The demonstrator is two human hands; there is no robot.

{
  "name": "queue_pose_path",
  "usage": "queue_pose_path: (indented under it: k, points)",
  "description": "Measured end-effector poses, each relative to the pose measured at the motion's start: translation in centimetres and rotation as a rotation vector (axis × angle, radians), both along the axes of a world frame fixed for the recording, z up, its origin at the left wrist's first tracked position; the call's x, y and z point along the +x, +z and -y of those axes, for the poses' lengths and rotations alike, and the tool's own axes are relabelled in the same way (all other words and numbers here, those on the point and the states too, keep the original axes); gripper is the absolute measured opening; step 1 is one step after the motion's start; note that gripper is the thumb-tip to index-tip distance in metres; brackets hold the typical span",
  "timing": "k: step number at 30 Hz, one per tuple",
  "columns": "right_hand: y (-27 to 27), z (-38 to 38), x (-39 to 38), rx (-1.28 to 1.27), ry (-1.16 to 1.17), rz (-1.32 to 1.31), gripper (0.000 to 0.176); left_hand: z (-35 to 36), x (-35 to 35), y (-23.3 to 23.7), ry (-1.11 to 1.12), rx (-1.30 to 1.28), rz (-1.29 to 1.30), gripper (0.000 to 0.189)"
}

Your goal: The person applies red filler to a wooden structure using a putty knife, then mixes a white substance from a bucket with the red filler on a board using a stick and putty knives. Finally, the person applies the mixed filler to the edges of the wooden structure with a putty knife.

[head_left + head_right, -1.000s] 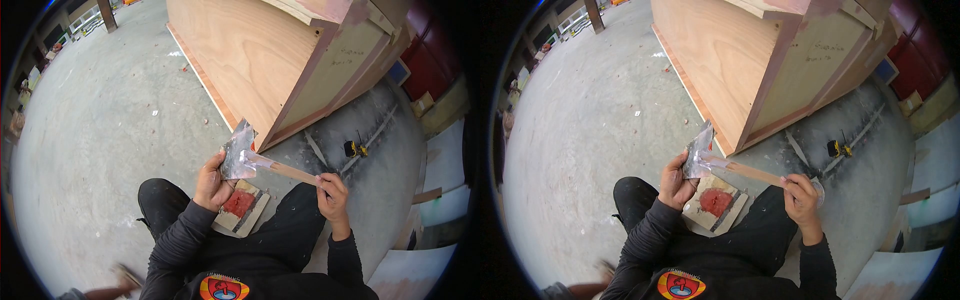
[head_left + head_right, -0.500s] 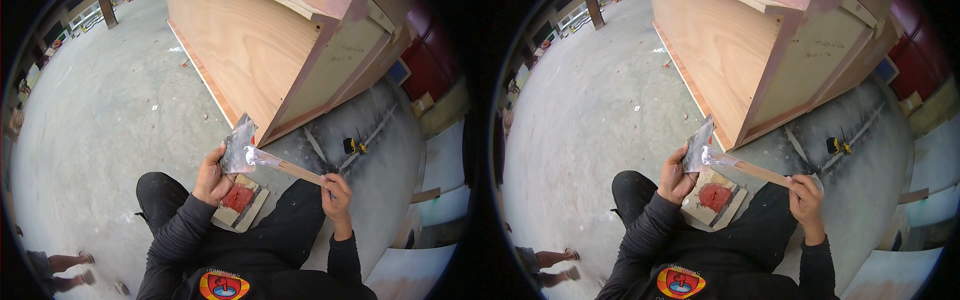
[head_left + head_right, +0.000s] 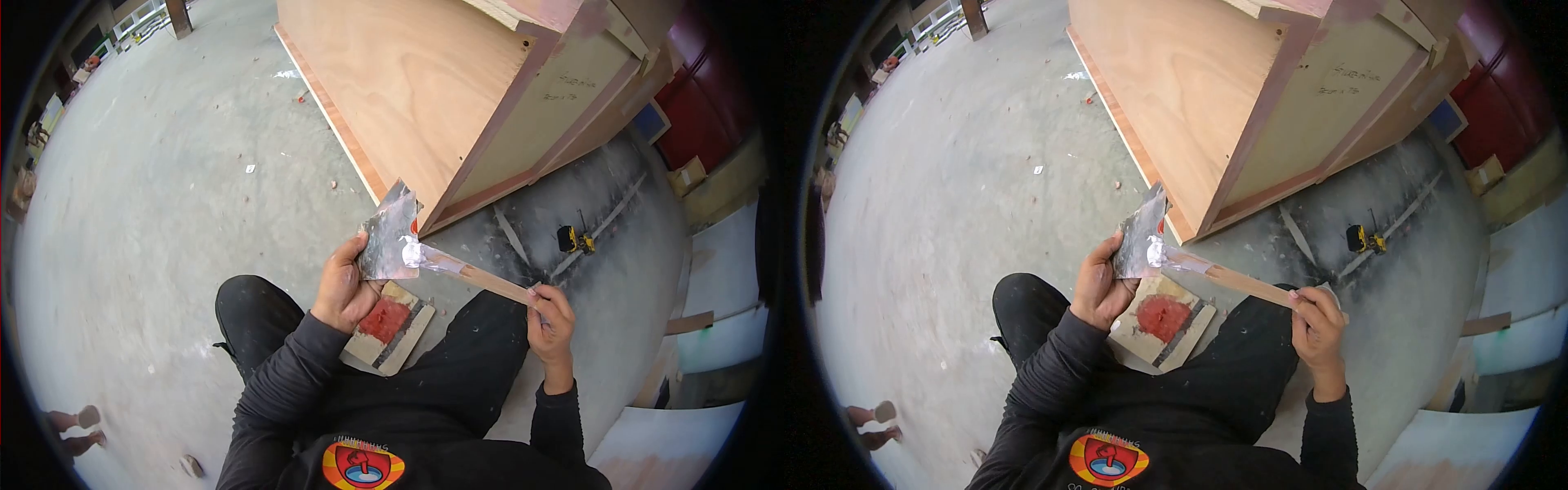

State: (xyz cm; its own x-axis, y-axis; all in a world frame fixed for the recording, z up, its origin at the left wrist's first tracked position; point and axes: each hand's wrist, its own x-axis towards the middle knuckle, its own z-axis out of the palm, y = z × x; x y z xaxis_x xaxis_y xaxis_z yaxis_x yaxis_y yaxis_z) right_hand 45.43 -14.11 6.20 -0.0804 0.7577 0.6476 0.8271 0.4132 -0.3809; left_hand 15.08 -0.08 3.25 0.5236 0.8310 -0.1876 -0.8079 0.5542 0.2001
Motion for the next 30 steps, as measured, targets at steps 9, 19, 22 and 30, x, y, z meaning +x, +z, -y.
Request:
queue_pose_path:
  k: [9,19,22,30]
  points:
    - [0.0,-0.1,-0.9,-0.073,-0.014,-0.016,0.022,0.2,0.1,0.5,0.002,-0.035,0.005,0.035]
    - [0.9,0.4,-1.3,-0.068,-0.037,-0.066,0.021,0.0,-0.1,-0.2,-0.007,-0.019,0.043,0.037]
    - [0.3,-0.1,-1.7,-0.023,-0.024,-0.061,0.027,0.2,0.0,0.2,-0.013,-0.030,0.066,0.034]
    - [-0.8,-0.5,-2.6,0.125,-0.101,0.066,0.028,0.3,0.1,-0.8,-0.055,-0.040,0.065,0.038]
